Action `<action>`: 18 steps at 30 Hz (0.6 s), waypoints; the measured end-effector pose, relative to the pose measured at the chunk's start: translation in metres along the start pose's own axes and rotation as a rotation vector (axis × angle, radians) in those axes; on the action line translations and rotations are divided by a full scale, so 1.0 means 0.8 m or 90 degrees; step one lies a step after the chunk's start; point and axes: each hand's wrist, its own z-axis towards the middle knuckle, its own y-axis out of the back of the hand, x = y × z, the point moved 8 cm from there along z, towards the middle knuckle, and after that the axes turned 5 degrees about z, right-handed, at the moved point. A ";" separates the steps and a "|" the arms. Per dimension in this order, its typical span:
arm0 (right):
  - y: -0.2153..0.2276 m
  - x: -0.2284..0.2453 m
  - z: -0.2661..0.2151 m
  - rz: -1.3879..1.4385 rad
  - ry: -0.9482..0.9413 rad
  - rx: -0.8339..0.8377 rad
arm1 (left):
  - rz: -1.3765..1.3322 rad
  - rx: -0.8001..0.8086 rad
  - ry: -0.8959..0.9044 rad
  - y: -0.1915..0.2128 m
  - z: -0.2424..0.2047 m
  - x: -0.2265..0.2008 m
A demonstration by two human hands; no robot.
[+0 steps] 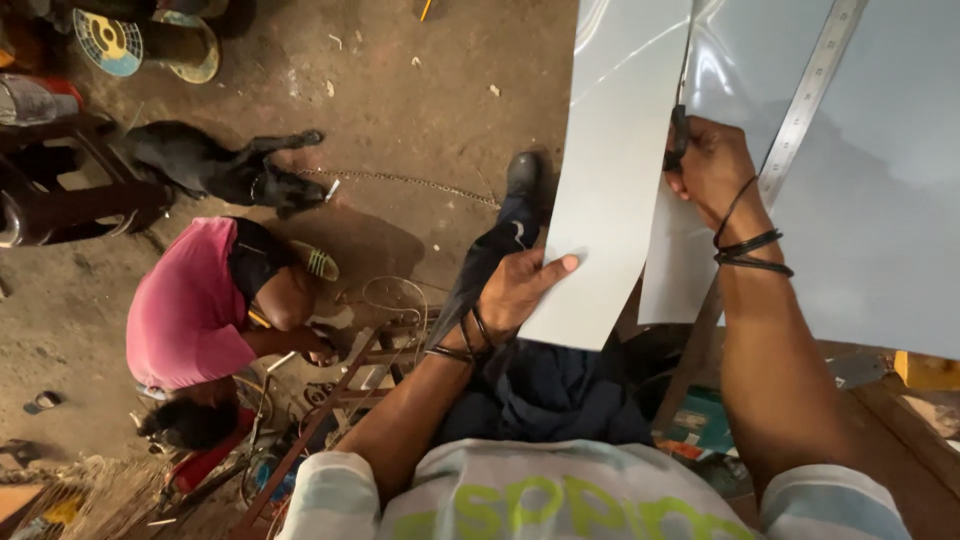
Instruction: Measuring, marking, and cutting white plastic sheets using a ruler, pen, and scissors.
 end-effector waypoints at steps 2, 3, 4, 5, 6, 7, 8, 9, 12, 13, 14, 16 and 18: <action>0.001 0.002 -0.002 0.001 -0.015 0.003 | -0.017 -0.007 0.021 0.003 -0.005 0.002; -0.005 0.017 0.001 0.003 -0.011 0.003 | -0.015 -0.009 0.017 0.006 -0.004 -0.004; -0.008 0.028 -0.001 0.012 -0.010 0.000 | -0.004 0.000 0.017 0.005 -0.006 -0.006; -0.011 0.038 -0.003 0.021 -0.010 -0.004 | 0.007 0.009 0.018 0.004 -0.007 -0.008; -0.013 0.041 -0.004 0.023 -0.007 -0.004 | 0.009 0.008 0.016 0.005 -0.006 -0.008; -0.015 0.044 -0.004 0.020 -0.008 0.002 | 0.013 0.005 0.020 0.006 -0.006 -0.008; -0.018 0.047 -0.007 0.015 -0.013 0.010 | 0.015 0.003 0.026 0.006 -0.009 -0.007; -0.013 0.032 0.000 0.014 -0.014 0.011 | 0.013 0.003 0.027 0.006 -0.009 -0.005; 0.000 0.003 0.018 -0.007 0.011 0.007 | -0.039 0.000 0.017 0.004 -0.002 0.002; 0.001 -0.001 0.019 -0.013 0.000 0.006 | -0.049 0.006 0.017 0.002 0.000 0.008; 0.002 -0.003 0.020 -0.018 -0.009 0.003 | -0.057 0.012 0.016 0.000 0.004 0.011; 0.002 0.002 0.023 -0.002 -0.011 -0.003 | -0.057 0.012 0.010 0.003 -0.002 -0.002; -0.003 0.020 0.018 0.015 -0.020 -0.008 | -0.058 0.010 0.010 0.004 -0.008 -0.008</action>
